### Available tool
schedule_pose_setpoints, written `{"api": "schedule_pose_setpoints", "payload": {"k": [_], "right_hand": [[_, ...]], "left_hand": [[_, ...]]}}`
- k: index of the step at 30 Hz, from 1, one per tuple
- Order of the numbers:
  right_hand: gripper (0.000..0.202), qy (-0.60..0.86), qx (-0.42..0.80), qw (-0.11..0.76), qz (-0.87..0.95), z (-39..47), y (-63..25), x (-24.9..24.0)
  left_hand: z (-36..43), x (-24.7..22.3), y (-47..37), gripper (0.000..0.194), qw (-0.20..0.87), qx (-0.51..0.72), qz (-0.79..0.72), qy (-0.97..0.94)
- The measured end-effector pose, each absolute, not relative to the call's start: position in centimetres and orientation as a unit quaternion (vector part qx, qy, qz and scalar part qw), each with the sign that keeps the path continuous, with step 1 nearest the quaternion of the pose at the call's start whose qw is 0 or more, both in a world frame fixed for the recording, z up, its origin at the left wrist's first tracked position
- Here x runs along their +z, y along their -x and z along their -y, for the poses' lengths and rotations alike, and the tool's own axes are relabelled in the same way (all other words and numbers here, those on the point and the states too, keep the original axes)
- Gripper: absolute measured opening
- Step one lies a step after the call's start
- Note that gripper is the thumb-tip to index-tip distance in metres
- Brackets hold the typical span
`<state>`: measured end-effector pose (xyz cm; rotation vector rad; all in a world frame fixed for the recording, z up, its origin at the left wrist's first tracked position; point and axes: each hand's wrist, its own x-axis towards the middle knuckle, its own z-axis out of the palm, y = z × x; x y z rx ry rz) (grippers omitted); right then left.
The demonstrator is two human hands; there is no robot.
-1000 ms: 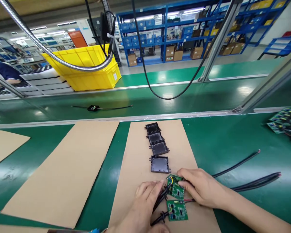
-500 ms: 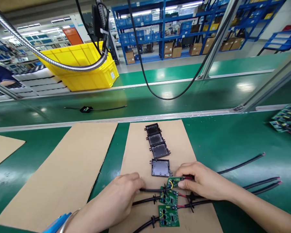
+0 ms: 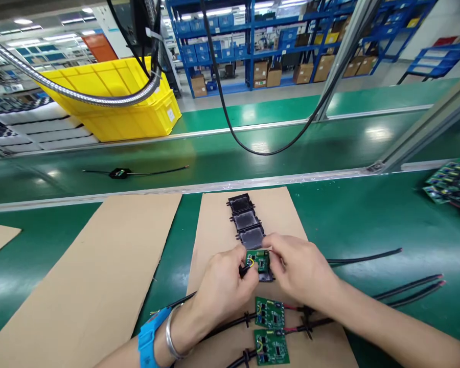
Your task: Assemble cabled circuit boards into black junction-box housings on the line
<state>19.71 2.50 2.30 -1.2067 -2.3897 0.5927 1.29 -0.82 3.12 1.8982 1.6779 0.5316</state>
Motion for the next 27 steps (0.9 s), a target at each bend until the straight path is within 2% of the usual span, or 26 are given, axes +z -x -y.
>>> {"api": "schedule_pose_setpoints", "payload": {"k": [2,4,6,9,12,14,21,27], "right_hand": [[0.029,0.405,0.092,0.14,0.899,-1.6,-18.5,2.7],[0.033,0.366,0.048,0.086,0.925,-1.2,-18.0,3.1],[0.029,0.329,0.068,0.062,0.94,-1.8,-18.3,3.5],[0.015,0.289,0.138,0.024,0.947,-3.9,-19.4,3.6],[0.009,0.273,0.175,-0.013,0.946,-5.9,-19.7,3.3],[0.009,0.261,0.174,-0.018,0.949,-6.8,-19.5,3.1],[0.013,0.23,0.152,-0.021,0.961,-6.9,-18.7,2.4],[0.018,0.262,0.099,-0.046,0.959,-5.8,-18.5,1.9]], "left_hand": [[0.6,3.3,-1.4,0.016,0.293,0.196,-0.622,-0.699],[0.4,3.5,-1.1,0.012,0.329,0.188,-0.612,-0.694],[0.2,3.6,-0.4,0.015,0.355,0.156,-0.6,-0.7],[0.1,3.5,1.2,0.013,0.342,0.115,-0.579,-0.732],[-0.2,3.2,2.5,0.045,0.305,0.125,-0.544,-0.772],[-0.5,2.9,2.9,0.054,0.29,0.116,-0.529,-0.79],[-0.9,1.9,3.0,0.036,0.287,0.074,-0.501,-0.813],[-0.4,0.9,3.0,0.036,0.302,0.076,-0.5,-0.808]]}}
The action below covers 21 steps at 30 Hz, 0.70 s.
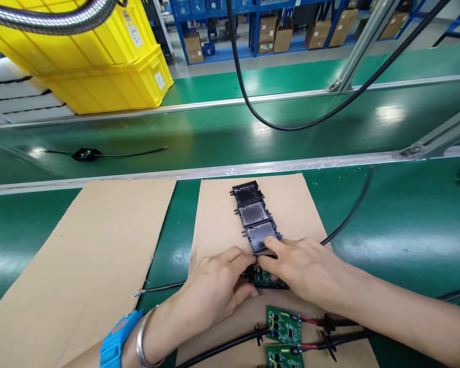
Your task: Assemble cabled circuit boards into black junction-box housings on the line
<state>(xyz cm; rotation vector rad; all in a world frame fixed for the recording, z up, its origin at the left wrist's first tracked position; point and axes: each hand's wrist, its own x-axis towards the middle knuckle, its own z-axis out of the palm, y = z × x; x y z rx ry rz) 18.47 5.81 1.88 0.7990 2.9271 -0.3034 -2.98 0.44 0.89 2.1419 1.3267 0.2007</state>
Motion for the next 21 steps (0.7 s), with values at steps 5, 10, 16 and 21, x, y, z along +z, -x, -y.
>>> {"api": "schedule_pose_setpoints", "payload": {"k": [5,10,16,21], "right_hand": [[0.016,-0.266,-0.088,0.015,-0.96,-5.6,-18.1,2.1],[0.018,-0.269,-0.108,-0.022,-0.957,-5.7,-18.2,1.5],[0.018,-0.276,-0.129,-0.044,-0.951,-5.7,-18.4,1.2],[0.018,-0.274,-0.131,-0.055,-0.951,-5.8,-18.4,1.3]], "left_hand": [[-0.7,1.0,3.5,0.042,0.362,0.107,-0.5,-0.779],[-1.2,1.6,3.9,0.02,0.332,0.079,-0.521,-0.782],[-0.2,2.1,1.7,0.019,0.179,0.076,-0.515,-0.835],[0.3,2.5,1.4,0.017,0.152,0.024,-0.525,-0.837]]}}
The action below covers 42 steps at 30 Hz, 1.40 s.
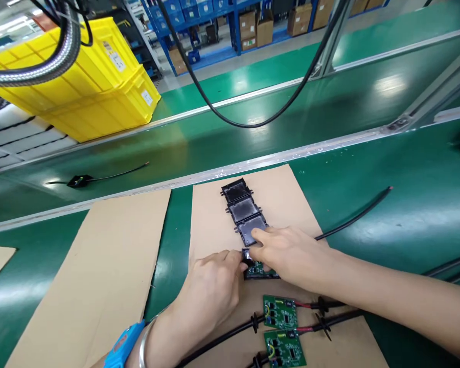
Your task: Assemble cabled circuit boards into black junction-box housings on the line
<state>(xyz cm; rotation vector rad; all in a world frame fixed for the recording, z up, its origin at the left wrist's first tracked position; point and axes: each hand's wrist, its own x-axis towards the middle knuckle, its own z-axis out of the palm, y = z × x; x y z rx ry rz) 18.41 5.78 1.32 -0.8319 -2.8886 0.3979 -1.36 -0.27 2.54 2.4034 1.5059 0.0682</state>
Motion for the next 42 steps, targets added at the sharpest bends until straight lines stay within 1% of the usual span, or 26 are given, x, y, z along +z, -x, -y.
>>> {"api": "schedule_pose_setpoints", "payload": {"k": [3,5,8,10,14,19,25,28,30,33,34,35,37,40,42], "right_hand": [[0.015,0.272,0.124,0.069,0.952,-5.8,-18.5,1.1],[0.013,0.275,0.124,0.075,0.951,-5.8,-18.5,1.0],[0.01,0.282,0.125,0.078,0.948,-5.7,-18.5,0.8],[0.009,0.283,0.129,0.078,0.947,-5.6,-18.5,0.8],[0.01,0.29,0.144,0.067,0.944,-5.7,-18.4,1.0],[0.014,0.286,0.151,0.075,0.943,-5.8,-18.3,1.1],[0.014,0.296,0.151,0.065,0.941,-5.7,-18.2,1.0],[0.013,0.28,0.131,0.085,0.947,-5.7,-18.3,0.8],[0.012,0.264,0.128,0.083,0.952,-5.9,-18.3,0.8],[0.005,0.265,0.147,0.051,0.952,-6.5,-17.6,1.4],[0.006,0.275,0.157,0.04,0.948,-6.8,-17.1,1.7],[0.011,0.288,0.165,0.028,0.943,-7.1,-16.6,1.9],[0.017,0.303,0.175,0.004,0.937,-7.6,-15.4,2.1],[0.007,0.308,0.167,-0.017,0.937,-7.5,-13.9,1.6],[0.008,0.325,0.135,-0.003,0.936,-7.1,-13.5,1.2]], "left_hand": [[0.4,2.9,2.1,0.019,0.151,-0.028,-0.494,-0.856],[0.6,3.1,2.3,0.022,0.107,-0.056,-0.474,-0.872],[0.9,3.2,1.9,0.021,0.051,-0.077,-0.463,-0.882],[0.9,3.1,1.5,0.019,0.062,-0.074,-0.489,-0.867],[0.2,2.8,1.1,0.021,0.124,-0.083,-0.557,-0.817],[-1.4,2.9,1.1,0.026,0.184,-0.116,-0.557,-0.802],[-2.5,3.3,0.1,0.019,0.148,-0.159,-0.561,-0.799],[-2.6,3.4,0.6,0.021,0.157,-0.132,-0.571,-0.795],[-2.4,3.3,1.4,0.016,0.178,-0.071,-0.581,-0.791],[-2.1,2.8,2.5,0.008,0.226,0.033,-0.579,-0.783],[-2.0,2.5,2.7,0.008,0.243,0.055,-0.574,-0.78],[-1.9,2.2,2.9,0.009,0.256,0.071,-0.567,-0.78],[-1.8,1.5,2.9,0.01,0.268,0.092,-0.558,-0.78],[-1.9,0.6,2.5,0.013,0.263,0.099,-0.552,-0.785],[-2.0,0.1,2.3,0.015,0.247,0.094,-0.55,-0.792]]}}
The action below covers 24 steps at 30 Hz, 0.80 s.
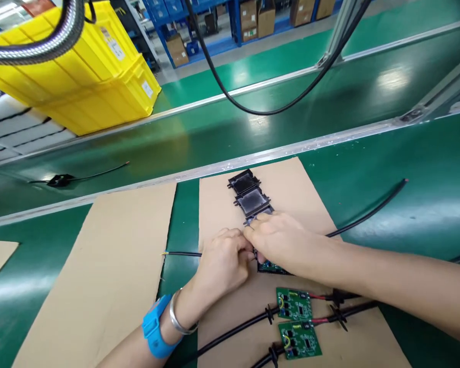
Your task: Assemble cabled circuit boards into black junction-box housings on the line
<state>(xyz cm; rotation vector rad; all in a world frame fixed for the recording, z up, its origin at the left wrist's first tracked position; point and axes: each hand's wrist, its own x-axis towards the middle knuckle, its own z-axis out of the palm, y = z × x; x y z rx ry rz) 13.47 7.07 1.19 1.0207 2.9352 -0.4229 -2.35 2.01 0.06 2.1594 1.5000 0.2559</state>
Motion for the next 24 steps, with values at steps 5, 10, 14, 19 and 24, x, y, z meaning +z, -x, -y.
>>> {"api": "schedule_pose_setpoints", "payload": {"k": [5,10,14,19,24], "right_hand": [[0.005,-0.308,-0.14,-0.04,-0.94,-6.2,-15.4,1.4],[0.031,-0.352,-0.179,-0.099,-0.913,-4.4,-19.7,2.3],[0.052,-0.391,-0.196,-0.053,-0.898,-3.0,-20.6,1.6],[0.035,-0.388,-0.227,-0.032,-0.893,-3.5,-20.0,1.5],[0.037,-0.374,-0.258,-0.032,-0.89,-4.3,-20.2,1.7]], "left_hand": [[-1.9,0.1,3.0,0.013,0.26,0.104,-0.542,-0.793],[-0.8,1.4,3.4,0.016,0.246,0.141,-0.419,-0.863],[-0.3,1.0,2.5,0.033,0.213,0.084,-0.284,-0.931],[-0.7,-0.3,2.2,0.034,0.141,0.063,-0.27,-0.95],[-0.9,-0.4,2.3,0.028,0.149,0.08,-0.268,-0.948]]}}
